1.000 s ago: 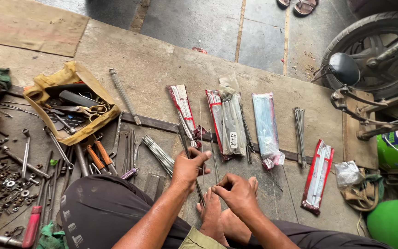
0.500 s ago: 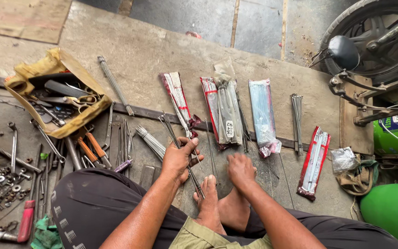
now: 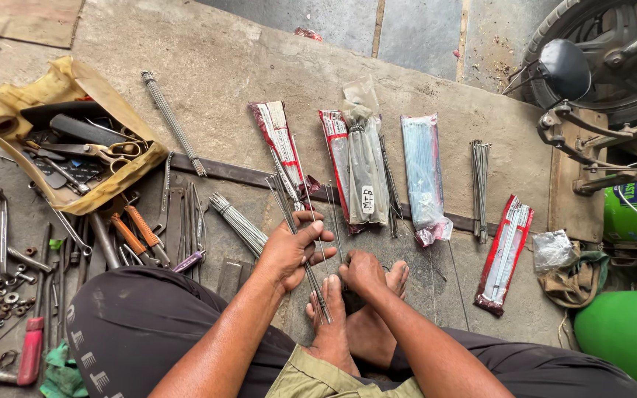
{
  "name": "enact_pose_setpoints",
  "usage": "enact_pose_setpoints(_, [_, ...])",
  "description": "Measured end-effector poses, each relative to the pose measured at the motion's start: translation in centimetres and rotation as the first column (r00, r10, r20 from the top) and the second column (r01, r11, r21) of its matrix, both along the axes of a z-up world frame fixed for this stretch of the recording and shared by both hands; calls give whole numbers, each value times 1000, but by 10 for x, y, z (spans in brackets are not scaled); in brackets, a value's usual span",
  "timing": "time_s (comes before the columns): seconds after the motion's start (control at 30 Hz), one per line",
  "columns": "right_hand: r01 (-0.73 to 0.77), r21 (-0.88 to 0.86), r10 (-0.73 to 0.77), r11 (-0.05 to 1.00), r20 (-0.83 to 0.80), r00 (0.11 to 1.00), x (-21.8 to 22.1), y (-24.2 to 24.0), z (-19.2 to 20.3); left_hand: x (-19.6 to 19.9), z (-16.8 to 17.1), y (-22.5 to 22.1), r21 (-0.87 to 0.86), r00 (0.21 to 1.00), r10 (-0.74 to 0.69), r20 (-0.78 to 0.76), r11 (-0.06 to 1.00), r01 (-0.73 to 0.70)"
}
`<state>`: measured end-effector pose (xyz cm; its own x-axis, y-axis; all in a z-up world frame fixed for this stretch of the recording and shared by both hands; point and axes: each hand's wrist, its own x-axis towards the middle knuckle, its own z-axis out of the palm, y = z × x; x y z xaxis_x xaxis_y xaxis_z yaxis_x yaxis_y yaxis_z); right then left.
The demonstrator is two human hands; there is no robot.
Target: The person sorts and examines bicycle spokes by hand, picking up the metal rods, checking the threaded ends, and grouping them together on the floor.
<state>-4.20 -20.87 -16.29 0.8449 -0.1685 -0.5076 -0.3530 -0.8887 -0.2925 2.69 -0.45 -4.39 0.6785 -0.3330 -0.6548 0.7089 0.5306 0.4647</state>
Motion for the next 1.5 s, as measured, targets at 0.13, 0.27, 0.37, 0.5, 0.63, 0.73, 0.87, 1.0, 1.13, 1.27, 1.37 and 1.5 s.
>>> enact_pose_setpoints(0.13, [8,47,-7,999,-20,1000,2,-8,0,0,-3,-1,-24,1000,-6,13,1000,6])
enact_pose_setpoints(0.27, [13,112,-17,994,33,999,9,-8,15,-1,-9,-3,-30,999,-25,27,999,26])
enact_pose_setpoints(0.37, [163,237,-131,958,-146,981,15,-2,49,-2,-15,-5,0,999,-28,42,1000,28])
enact_pose_setpoints(0.5, [421,577,-284,700,-316,905,25,7,90,-2,-24,-5,131,1000,-9,0,991,9])
enact_pose_setpoints(0.63, [500,775,-210,386,-454,866,27,7,123,-3,-19,-5,298,996,-72,-50,951,83])
enact_pose_setpoints(0.73, [475,823,-103,313,-468,878,22,9,134,0,-17,-5,291,984,-148,-95,941,170])
enact_pose_setpoints(0.87, [437,838,-63,327,-442,895,13,9,133,-2,-26,-6,296,991,-131,-7,947,128])
enact_pose_setpoints(1.0, [433,824,-49,365,-448,893,3,3,136,5,-24,5,255,999,10,33,967,-19])
enact_pose_setpoints(1.13, [451,800,-68,395,-464,883,1,0,145,6,-15,5,228,998,-10,60,974,-4])
enact_pose_setpoints(1.27, [436,782,-92,445,-445,891,2,1,150,5,-9,6,266,997,-6,74,964,-14])
enact_pose_setpoints(1.37, [436,777,-90,454,-447,890,-1,7,152,3,-8,2,280,988,45,149,956,-86])
enact_pose_setpoints(1.5, [427,755,-135,498,-419,898,-5,17,149,5,-4,4,344,991,31,128,936,-74])
